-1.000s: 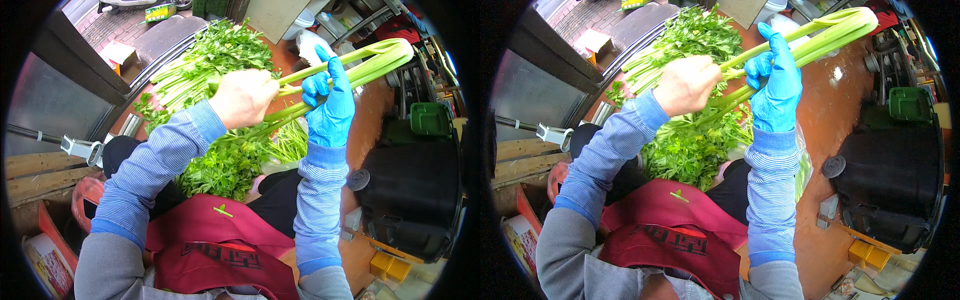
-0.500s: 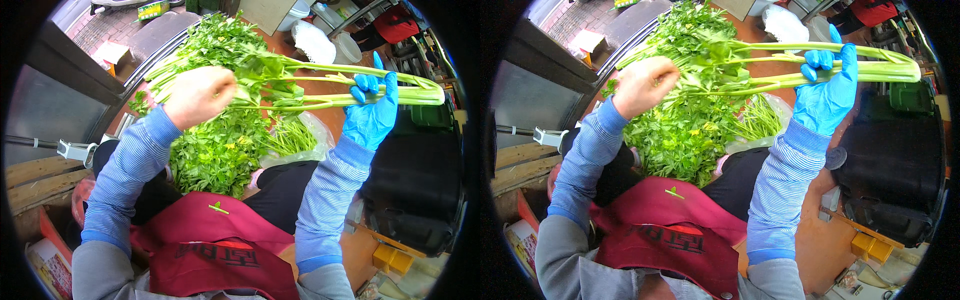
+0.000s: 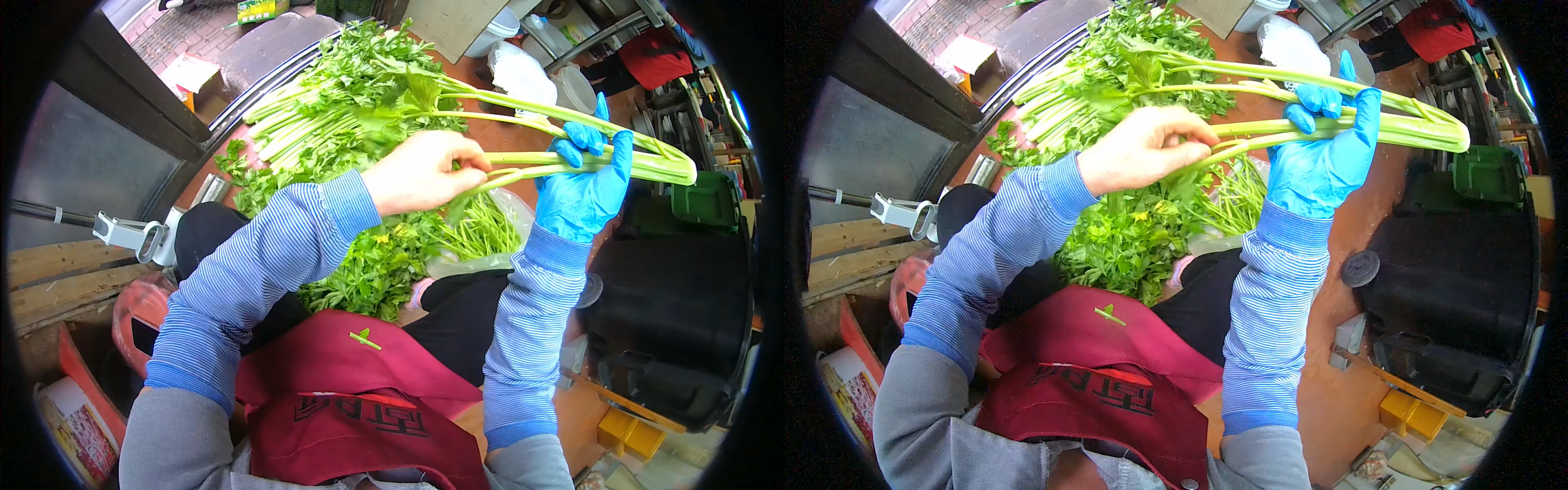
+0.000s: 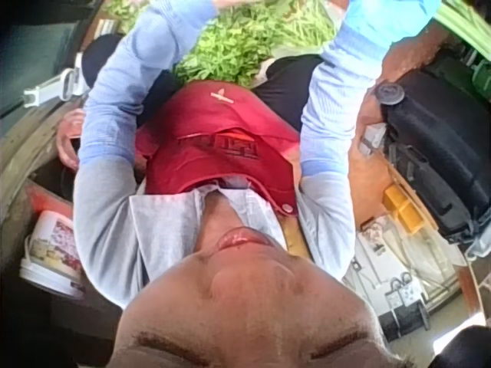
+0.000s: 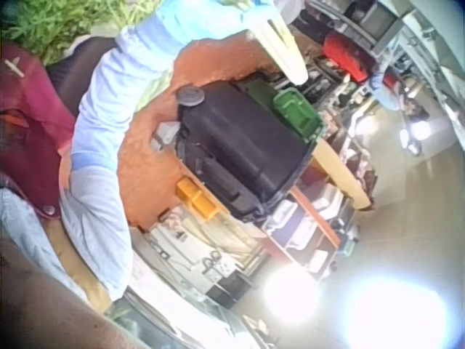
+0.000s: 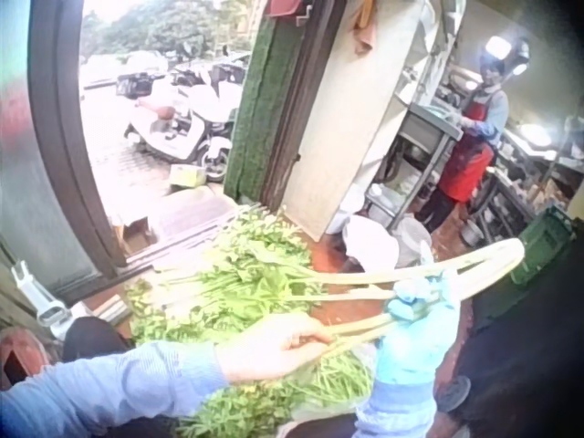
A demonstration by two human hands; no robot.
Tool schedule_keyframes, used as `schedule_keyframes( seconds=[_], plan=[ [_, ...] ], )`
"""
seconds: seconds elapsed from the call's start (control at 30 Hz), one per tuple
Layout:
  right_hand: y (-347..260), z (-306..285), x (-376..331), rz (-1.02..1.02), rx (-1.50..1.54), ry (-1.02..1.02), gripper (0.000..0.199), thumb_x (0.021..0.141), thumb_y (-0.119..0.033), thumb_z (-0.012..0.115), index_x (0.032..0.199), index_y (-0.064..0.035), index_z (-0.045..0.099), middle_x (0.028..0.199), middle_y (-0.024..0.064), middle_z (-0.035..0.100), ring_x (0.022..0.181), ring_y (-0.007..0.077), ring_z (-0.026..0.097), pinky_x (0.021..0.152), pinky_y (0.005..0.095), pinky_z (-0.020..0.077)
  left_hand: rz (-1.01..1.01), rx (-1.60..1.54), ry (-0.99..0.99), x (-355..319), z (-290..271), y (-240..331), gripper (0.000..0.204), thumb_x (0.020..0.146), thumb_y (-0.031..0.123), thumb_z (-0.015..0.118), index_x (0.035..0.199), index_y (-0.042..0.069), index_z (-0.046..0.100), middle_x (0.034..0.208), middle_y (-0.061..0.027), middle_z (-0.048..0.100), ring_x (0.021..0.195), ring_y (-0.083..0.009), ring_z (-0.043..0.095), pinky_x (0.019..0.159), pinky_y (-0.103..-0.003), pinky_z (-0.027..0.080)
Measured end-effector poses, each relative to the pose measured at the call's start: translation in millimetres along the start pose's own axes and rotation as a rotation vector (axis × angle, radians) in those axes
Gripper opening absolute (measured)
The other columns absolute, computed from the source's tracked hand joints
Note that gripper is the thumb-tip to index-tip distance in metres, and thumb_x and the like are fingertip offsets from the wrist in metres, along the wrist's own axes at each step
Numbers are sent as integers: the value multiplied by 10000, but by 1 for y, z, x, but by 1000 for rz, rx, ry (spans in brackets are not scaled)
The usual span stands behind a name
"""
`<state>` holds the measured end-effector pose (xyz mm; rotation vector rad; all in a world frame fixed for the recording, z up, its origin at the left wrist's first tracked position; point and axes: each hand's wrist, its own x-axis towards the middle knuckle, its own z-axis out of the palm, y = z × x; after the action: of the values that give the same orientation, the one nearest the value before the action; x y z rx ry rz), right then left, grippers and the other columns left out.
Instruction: The person removes leaves from celery stalks by hand, holding each stalk and pulling off the foliage. The trimmed stalks are placed on a table, and the removed leaves accumulate in a pile.
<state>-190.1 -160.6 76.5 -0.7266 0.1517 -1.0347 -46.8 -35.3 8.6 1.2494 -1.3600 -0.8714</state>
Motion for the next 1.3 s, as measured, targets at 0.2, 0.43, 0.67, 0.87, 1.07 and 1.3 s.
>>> schedule_keyframes(
  seconds=[0.2,0.43,0.67,0.87,1.07,1.3],
  plan=[
    [-3,-3,2,35,36,-3,460,906,-278,472,1237,31,387,639,10,415,587,105,413,438,203,340,-165,-394,-200,-5,2,-4,271,867,195,551,1056,5,597,883,-17,594,787,-61,519,731,-200,413],
    [-4,0,-1,26,-32,43,506,914,-262,452,1308,23,312,615,-5,364,561,84,356,416,191,308,-154,-137,-108,-3,-5,-4,200,881,208,526,835,18,567,797,15,587,729,-76,528,676,-229,420],
    [-4,-12,-3,136,-129,44,392,917,-298,443,1172,-2,480,574,-19,380,516,100,367,389,216,276,277,789,-165,-12,3,-5,117,694,91,541,770,11,579,715,-133,578,710,-295,583,630,-374,482],
    [-54,-17,1,-67,-178,97,478,918,-302,431,1273,13,368,561,-19,375,511,80,358,357,180,269,-14,1014,-385,-47,-25,-45,95,621,145,554,628,65,605,614,-133,591,620,-301,608,583,-405,494],
    [-73,-35,-4,-136,-108,209,476,911,-295,451,1259,21,378,634,41,388,538,122,406,385,218,314,-271,907,-467,-68,-77,-44,134,727,157,522,634,73,570,604,-130,562,598,-317,566,561,-426,437],
    [-72,-33,-9,-107,-44,127,486,915,-285,439,1258,50,365,634,49,413,541,120,400,394,208,318,-240,970,-482,-69,-83,-47,132,716,183,563,662,66,592,609,-143,565,608,-325,576,570,-424,453]
  ],
)
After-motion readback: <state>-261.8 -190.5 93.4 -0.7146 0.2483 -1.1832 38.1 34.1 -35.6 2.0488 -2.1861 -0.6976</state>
